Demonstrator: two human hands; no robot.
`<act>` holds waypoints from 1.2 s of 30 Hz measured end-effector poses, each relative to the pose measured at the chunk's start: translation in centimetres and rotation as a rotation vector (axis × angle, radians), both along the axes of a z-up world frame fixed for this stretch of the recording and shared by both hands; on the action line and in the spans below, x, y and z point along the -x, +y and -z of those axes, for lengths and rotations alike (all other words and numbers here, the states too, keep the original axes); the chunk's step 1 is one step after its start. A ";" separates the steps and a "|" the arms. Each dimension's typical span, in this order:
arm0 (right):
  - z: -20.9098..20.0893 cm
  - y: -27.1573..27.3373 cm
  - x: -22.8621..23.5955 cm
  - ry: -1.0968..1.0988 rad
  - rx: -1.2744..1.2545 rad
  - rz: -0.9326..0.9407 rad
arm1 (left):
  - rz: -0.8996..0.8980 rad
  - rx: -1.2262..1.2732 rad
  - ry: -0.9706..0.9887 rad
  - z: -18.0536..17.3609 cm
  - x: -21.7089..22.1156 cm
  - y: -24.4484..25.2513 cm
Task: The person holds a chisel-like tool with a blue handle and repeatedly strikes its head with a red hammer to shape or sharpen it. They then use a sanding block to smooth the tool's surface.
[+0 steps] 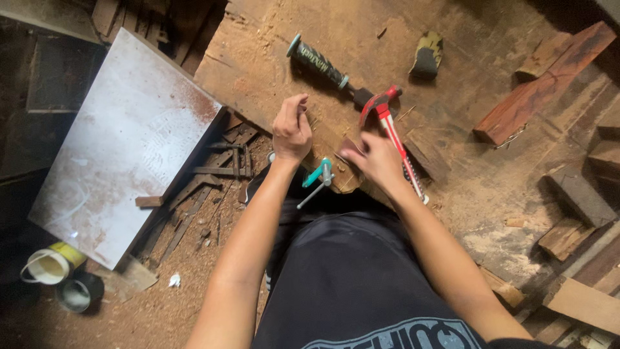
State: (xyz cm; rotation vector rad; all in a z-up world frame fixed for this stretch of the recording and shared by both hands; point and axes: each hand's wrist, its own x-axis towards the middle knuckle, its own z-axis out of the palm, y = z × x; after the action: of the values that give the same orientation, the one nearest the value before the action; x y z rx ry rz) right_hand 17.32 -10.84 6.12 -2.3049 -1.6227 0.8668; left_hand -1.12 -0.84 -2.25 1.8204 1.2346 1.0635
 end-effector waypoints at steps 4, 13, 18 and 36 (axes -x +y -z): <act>0.4 -1.6 -0.7 0.057 0.020 0.111 | -0.003 -0.010 0.006 -0.8 0.0 -0.4; 1.6 1.8 1.7 0.063 -0.151 0.062 | -0.007 0.000 -0.008 -2.0 0.0 -0.3; -0.3 -0.7 -0.3 0.107 -0.042 0.168 | -0.008 -0.028 -0.022 -2.2 -0.4 0.4; -0.4 -2.2 0.3 0.126 -0.144 0.173 | -0.001 -0.007 -0.029 -2.8 -0.2 0.2</act>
State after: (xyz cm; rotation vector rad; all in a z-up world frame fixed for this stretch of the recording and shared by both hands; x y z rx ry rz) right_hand 17.05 -13.01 6.48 -2.2054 -1.3653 0.8096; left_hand -0.87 -0.63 0.51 1.8032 1.2160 1.0920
